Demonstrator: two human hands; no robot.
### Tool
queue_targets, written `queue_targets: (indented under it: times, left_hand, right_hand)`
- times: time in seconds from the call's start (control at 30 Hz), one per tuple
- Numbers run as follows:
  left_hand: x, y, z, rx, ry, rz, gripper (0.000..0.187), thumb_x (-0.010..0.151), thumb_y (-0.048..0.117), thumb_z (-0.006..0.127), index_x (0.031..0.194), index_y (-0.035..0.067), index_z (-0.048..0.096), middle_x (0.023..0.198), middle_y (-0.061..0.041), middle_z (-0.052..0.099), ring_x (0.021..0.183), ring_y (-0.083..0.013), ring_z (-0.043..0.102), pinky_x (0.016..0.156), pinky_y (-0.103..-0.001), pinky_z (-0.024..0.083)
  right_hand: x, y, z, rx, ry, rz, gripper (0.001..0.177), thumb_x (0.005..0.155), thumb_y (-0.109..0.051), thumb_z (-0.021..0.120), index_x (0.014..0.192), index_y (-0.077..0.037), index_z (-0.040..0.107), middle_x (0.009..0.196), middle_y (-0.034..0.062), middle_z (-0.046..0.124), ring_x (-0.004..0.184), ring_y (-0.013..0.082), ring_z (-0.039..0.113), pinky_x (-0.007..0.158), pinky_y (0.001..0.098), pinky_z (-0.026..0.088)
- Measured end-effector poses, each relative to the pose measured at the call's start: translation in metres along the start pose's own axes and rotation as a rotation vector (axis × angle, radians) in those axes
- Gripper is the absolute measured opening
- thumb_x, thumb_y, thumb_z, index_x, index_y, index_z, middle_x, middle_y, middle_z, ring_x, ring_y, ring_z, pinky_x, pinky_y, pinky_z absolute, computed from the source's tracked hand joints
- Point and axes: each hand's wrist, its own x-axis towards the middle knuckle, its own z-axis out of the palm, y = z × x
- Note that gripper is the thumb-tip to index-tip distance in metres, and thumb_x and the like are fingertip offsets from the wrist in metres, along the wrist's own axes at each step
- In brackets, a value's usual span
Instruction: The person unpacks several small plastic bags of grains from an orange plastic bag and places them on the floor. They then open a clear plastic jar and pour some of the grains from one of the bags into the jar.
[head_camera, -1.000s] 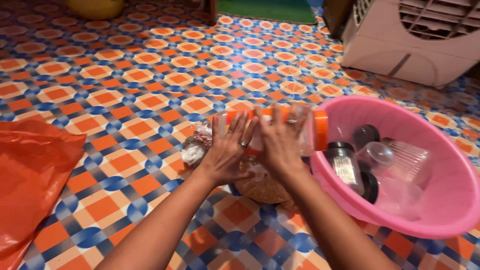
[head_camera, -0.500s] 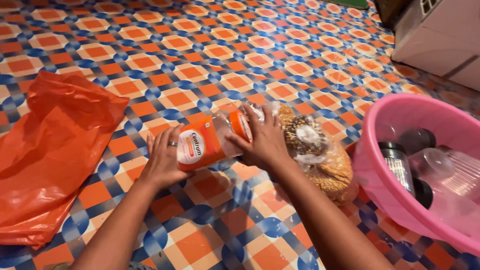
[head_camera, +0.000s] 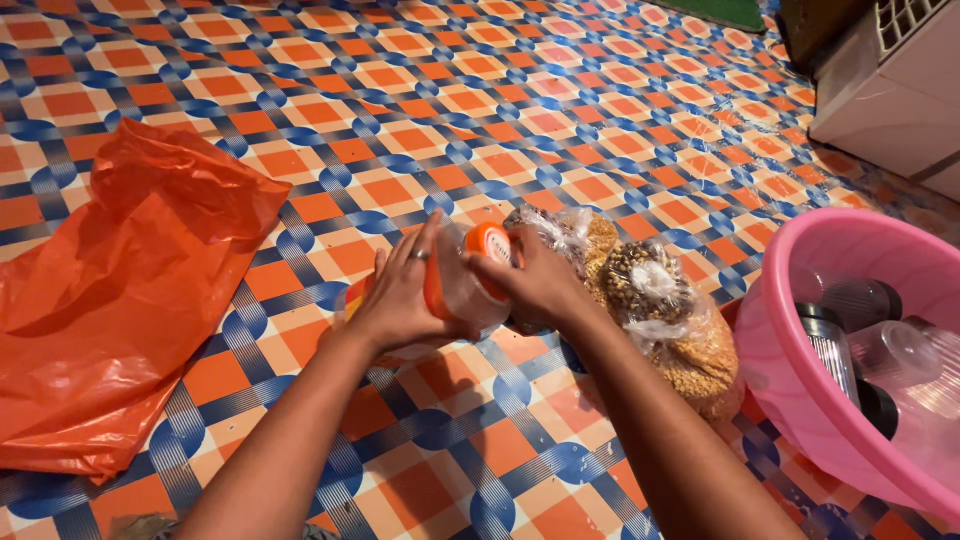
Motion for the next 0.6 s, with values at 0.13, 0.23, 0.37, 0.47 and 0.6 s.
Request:
queue_targets:
  times: [0.13, 0.23, 0.37, 0.47, 0.6]
  left_hand:
    - [0.007, 0.007, -0.015, 0.061, -0.132, -0.093, 0.141, 0.041, 0.051, 0.095, 0.157, 0.022, 0.021, 0.159, -0.010, 0.035, 0.149, -0.0319, 0.033, 0.117, -0.065, 0.014]
    - [0.002, -0.002, -0.021, -0.002, -0.118, 0.042, 0.132, 0.043, 0.049, 0.092, 0.157, 0.022, 0.030, 0.154, -0.011, 0.045, 0.146, -0.0332, 0.039, 0.124, -0.056, 0.020]
    - [0.000, -0.010, -0.021, -0.018, -0.136, 0.111, 0.132, 0.041, 0.049, 0.093, 0.154, 0.020, 0.033, 0.154, -0.015, 0.043, 0.144, -0.0383, 0.035, 0.121, -0.051, 0.024]
    - [-0.003, -0.007, -0.013, 0.018, -0.169, 0.131, 0.133, 0.038, 0.051, 0.095, 0.152, 0.020, 0.035, 0.152, -0.014, 0.044, 0.144, -0.0373, 0.035, 0.120, -0.050, 0.022]
    - [-0.011, -0.001, -0.003, 0.032, -0.204, 0.186, 0.131, 0.038, 0.050, 0.095, 0.153, 0.019, 0.039, 0.153, -0.011, 0.046, 0.145, -0.0344, 0.037, 0.121, -0.050, 0.021]
  right_hand:
    - [-0.009, -0.011, -0.001, 0.228, -0.138, 0.176, 0.099, 0.063, -0.059, 0.081, 0.140, -0.006, 0.048, 0.099, 0.0207, 0.075, 0.073, 0.0279, 0.074, 0.060, 0.0393, 0.058]
    - [-0.017, -0.008, 0.000, 0.276, -0.189, 0.109, 0.097, 0.062, -0.047, 0.086, 0.143, -0.012, 0.047, 0.097, 0.0176, 0.074, 0.069, 0.0258, 0.071, 0.055, 0.0366, 0.056]
    - [-0.024, 0.012, -0.001, 0.204, -0.205, -0.406, 0.102, 0.057, -0.028, 0.090, 0.147, -0.016, 0.044, 0.131, 0.0254, 0.059, 0.112, 0.0338, 0.064, 0.086, 0.0405, 0.058]
    - [-0.029, 0.023, 0.000, -0.019, -0.128, -0.708, 0.120, 0.054, -0.031, 0.097, 0.155, -0.012, 0.035, 0.151, 0.0316, 0.035, 0.137, 0.0458, 0.040, 0.103, 0.0486, 0.049]
    - [-0.034, 0.019, 0.002, 0.011, -0.235, -0.146, 0.115, 0.082, -0.058, 0.081, 0.167, -0.020, 0.012, 0.150, 0.0306, 0.033, 0.134, 0.0404, 0.047, 0.103, 0.0473, 0.047]
